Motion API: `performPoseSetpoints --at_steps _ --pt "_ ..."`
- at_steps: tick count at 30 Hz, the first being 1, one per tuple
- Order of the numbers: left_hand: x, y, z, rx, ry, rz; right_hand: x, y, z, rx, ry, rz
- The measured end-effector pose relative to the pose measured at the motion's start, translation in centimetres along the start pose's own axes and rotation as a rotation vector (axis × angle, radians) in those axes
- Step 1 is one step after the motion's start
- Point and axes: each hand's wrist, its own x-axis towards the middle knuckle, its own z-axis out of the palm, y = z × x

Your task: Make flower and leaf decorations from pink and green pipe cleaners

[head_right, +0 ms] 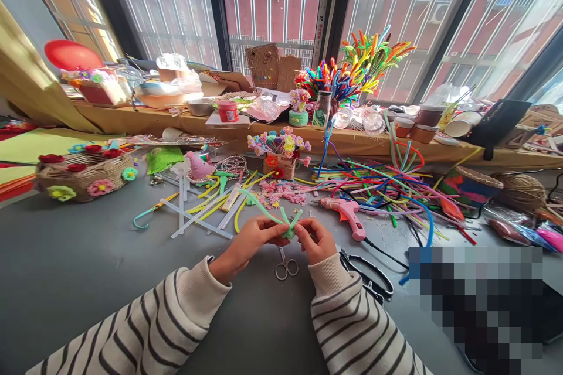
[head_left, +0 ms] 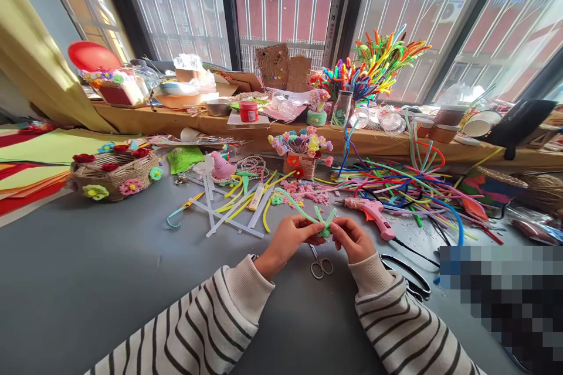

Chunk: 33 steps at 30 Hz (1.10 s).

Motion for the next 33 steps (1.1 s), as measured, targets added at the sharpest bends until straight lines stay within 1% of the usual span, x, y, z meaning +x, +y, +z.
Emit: performPoseSetpoints --at_steps 5,8,11,18,23,26,31,33 --pt "-0.1 0.0 0.0 0.017 -0.005 0.009 0.1 0.6 0.1 0.166 -0.025 0.02" --pt "-0.1 0.0 0.0 0.022 0.012 0.016 0.2 0.9 0.1 0.267 -0.048 0.087" --pt "-0.1 -0.1 0.0 0.011 0.026 0.02 0.3 1.1 0.1 0.294 -0.057 0.131" --pt "-0.1 -0.2 -0.1 0.002 0.025 0.026 0.1 1.1 0.4 0.223 -0.045 0.097" --pt "0.0 -0.3 -0.1 -0.025 -0.004 0.018 -0.1 0.7 0.4 0.11 0.013 0.037" --pt "0.1 -0.6 -0.1 -0.063 -0.03 0.018 -0.1 0.7 0.5 0.094 0.042 0.049" --pt "0.1 -0.5 -0.3 -0.114 -0.024 -0.022 -0.1 0.8 0.5 0.067 0.042 0.066" --pt "0.1 -0.4 -0.3 -0.139 -0.017 -0.044 0.0 0.8 0.3 -0.031 0.063 0.009"
